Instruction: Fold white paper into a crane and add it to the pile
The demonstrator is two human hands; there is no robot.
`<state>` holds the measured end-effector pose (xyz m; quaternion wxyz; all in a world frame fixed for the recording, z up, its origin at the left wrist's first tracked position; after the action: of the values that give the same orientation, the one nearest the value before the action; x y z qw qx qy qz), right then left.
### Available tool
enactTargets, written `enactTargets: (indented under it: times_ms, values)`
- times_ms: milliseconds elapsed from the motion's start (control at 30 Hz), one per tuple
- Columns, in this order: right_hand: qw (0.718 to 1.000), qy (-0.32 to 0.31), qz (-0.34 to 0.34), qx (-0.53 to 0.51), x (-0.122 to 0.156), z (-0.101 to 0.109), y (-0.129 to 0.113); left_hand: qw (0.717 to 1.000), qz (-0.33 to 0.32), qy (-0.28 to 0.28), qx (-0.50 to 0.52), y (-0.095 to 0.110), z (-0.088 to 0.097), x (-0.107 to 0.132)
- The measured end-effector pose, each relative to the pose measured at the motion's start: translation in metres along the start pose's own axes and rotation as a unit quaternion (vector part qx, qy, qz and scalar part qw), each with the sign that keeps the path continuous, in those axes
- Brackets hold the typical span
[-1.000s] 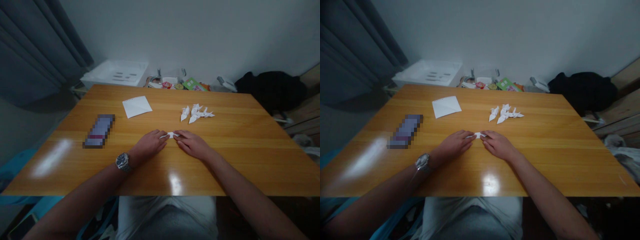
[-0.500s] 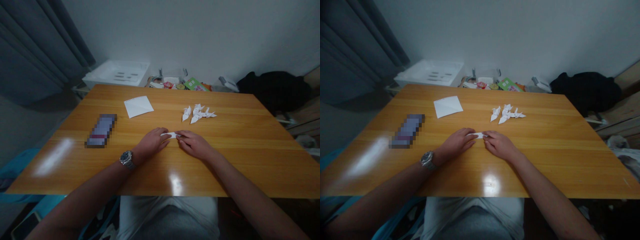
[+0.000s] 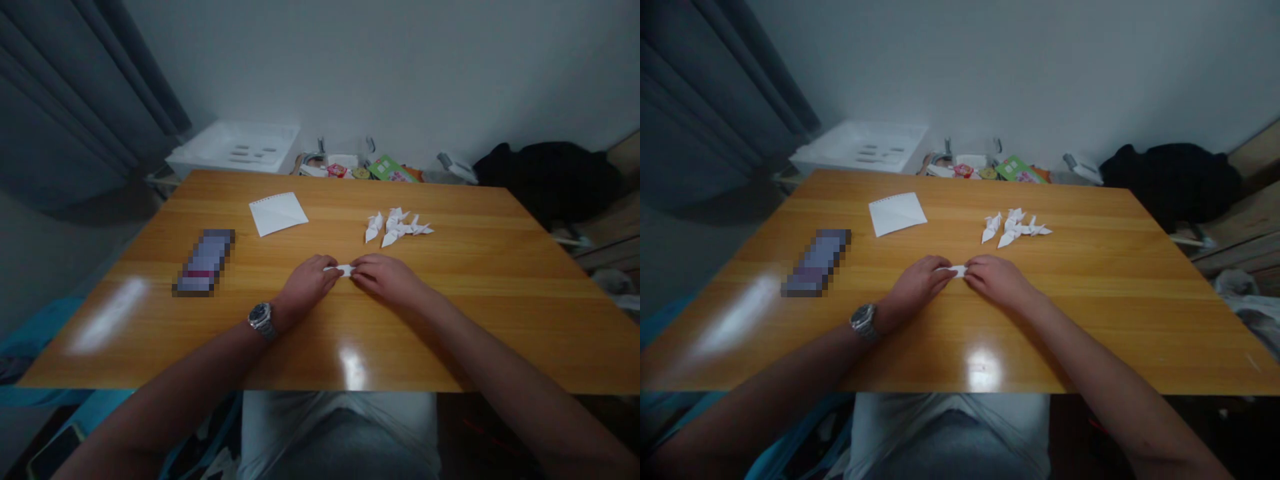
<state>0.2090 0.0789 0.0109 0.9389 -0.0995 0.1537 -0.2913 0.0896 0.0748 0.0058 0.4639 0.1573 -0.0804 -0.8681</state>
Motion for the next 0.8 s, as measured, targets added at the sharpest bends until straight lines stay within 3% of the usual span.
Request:
enactTargets:
  times_ms: [467,800]
  values:
    - [0.986,0.14,-0.018,-0.093,0.001,-0.004,0.003,0.995,0.015,0.009,0.099,-0.009,0.005,0.0]
    - [0.979,0.164,-0.049,-0.112,0.0,-0.003,0.002,0.99,0.033,0.01,0.136,-0.016,0.002,-0.001]
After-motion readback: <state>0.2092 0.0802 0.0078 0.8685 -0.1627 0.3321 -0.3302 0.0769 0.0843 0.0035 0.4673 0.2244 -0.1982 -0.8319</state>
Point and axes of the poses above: each hand's wrist, its own x-axis away from the middle knuckle, its own z-axis out of the back of the hand, y = z × x, the point moved 9 cm from there along -x, towards the middle knuckle, and after that the axes turned 12 degrees about z, right-handed, at the moved point
